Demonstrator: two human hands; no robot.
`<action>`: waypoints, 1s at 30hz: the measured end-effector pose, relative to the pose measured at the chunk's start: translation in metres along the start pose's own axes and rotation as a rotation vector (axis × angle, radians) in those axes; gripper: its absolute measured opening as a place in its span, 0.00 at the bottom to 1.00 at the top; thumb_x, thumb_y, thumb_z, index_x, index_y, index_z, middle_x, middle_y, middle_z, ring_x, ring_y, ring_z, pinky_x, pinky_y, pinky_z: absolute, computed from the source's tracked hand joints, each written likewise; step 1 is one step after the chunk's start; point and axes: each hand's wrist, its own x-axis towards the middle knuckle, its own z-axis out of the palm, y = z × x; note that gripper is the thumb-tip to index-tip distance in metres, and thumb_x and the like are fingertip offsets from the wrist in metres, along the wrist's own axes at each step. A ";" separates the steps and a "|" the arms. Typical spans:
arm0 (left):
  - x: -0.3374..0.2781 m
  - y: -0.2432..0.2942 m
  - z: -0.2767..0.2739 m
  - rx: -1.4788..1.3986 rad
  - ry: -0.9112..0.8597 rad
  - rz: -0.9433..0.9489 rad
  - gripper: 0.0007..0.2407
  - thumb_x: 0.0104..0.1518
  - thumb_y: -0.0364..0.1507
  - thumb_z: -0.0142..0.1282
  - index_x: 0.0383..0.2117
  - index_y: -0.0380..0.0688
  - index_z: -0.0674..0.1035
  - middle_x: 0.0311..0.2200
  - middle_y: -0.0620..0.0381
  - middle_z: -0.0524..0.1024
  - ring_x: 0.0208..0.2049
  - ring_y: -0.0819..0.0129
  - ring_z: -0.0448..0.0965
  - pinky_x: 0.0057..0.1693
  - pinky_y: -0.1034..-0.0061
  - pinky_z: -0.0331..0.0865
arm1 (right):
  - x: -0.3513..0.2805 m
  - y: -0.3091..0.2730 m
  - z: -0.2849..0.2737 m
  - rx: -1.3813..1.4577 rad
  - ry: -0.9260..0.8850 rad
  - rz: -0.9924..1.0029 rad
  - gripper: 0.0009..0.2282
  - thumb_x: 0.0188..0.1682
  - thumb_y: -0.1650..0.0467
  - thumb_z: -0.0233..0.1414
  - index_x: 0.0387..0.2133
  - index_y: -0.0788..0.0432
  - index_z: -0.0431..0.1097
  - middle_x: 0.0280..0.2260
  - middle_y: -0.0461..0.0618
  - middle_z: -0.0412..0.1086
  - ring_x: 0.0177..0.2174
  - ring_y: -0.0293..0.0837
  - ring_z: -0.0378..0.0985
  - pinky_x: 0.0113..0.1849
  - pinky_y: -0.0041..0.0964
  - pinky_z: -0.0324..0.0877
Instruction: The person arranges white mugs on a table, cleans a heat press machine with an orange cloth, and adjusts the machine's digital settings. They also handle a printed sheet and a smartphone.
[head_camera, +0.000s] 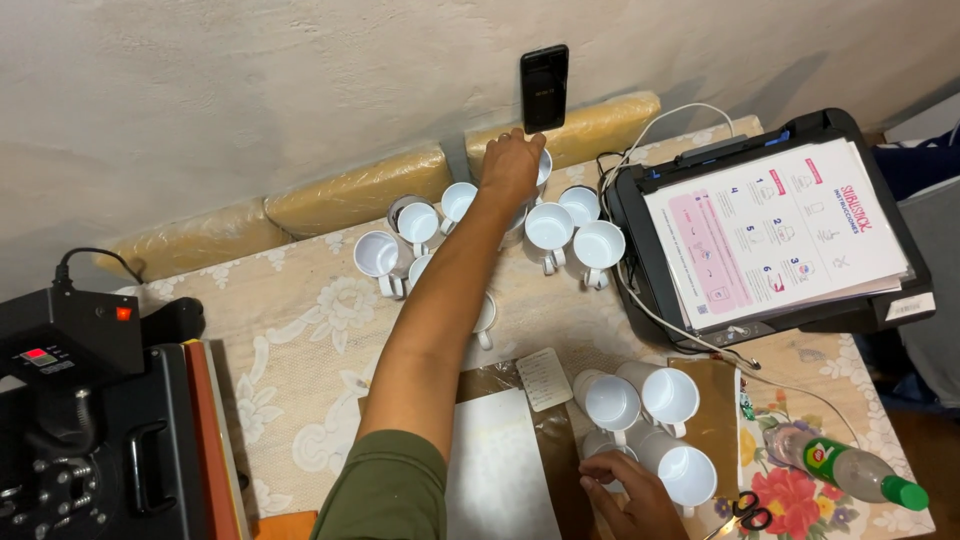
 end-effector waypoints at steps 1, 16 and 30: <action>-0.002 0.001 0.000 0.000 -0.001 -0.001 0.34 0.50 0.35 0.79 0.66 0.56 0.74 0.55 0.43 0.76 0.54 0.46 0.79 0.59 0.54 0.74 | 0.000 0.001 0.000 0.000 -0.002 0.000 0.07 0.53 0.67 0.64 0.42 0.53 0.85 0.39 0.45 0.86 0.37 0.39 0.87 0.43 0.33 0.82; -0.036 -0.039 -0.037 -0.635 0.116 -0.213 0.33 0.58 0.53 0.73 0.68 0.56 0.76 0.67 0.49 0.74 0.64 0.48 0.77 0.64 0.51 0.74 | -0.005 -0.006 -0.004 -0.061 0.004 0.018 0.08 0.54 0.65 0.63 0.42 0.51 0.85 0.39 0.42 0.86 0.37 0.38 0.86 0.43 0.32 0.81; -0.226 -0.048 -0.009 -0.642 -0.252 -0.586 0.15 0.68 0.45 0.60 0.50 0.50 0.83 0.50 0.50 0.87 0.52 0.50 0.85 0.53 0.56 0.75 | -0.001 -0.021 0.000 -0.016 -0.043 0.037 0.08 0.54 0.66 0.62 0.43 0.52 0.84 0.41 0.44 0.86 0.39 0.39 0.90 0.31 0.33 0.86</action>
